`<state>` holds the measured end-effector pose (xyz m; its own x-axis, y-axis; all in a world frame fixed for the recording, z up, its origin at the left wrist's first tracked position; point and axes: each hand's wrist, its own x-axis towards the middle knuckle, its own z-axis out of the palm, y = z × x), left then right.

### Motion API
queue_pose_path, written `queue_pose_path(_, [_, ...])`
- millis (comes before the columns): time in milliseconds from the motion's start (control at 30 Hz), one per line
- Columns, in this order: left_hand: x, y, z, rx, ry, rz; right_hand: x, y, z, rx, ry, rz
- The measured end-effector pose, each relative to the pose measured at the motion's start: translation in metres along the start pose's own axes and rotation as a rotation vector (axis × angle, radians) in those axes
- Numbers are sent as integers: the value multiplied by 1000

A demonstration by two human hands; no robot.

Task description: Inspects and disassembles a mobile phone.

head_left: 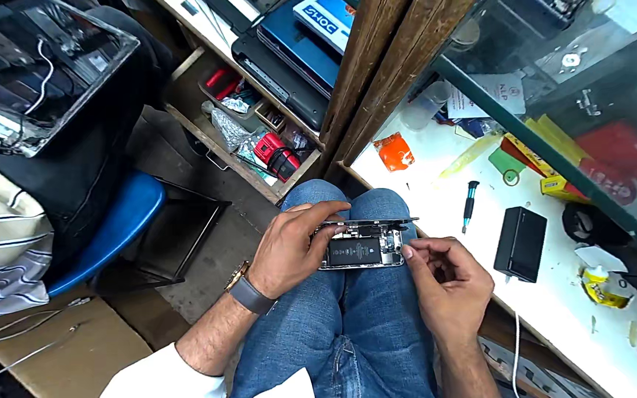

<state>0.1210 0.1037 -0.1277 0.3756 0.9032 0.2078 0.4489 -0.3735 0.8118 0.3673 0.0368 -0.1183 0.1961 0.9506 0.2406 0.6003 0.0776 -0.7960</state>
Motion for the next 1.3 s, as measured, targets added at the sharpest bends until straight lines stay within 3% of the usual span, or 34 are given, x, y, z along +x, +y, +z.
queue_pose_path(333, [-4, -8, 11, -151, 119, -125, 11, -29, 18, -218, -261, -3])
queue_pose_path(700, [-6, -14, 19, -223, 171, -151, 30, -41, 34, -460, -396, -4])
queue_pose_path(1300, [-7, -17, 21, -193, 185, -118, 25, -38, 36, -414, -344, -41])
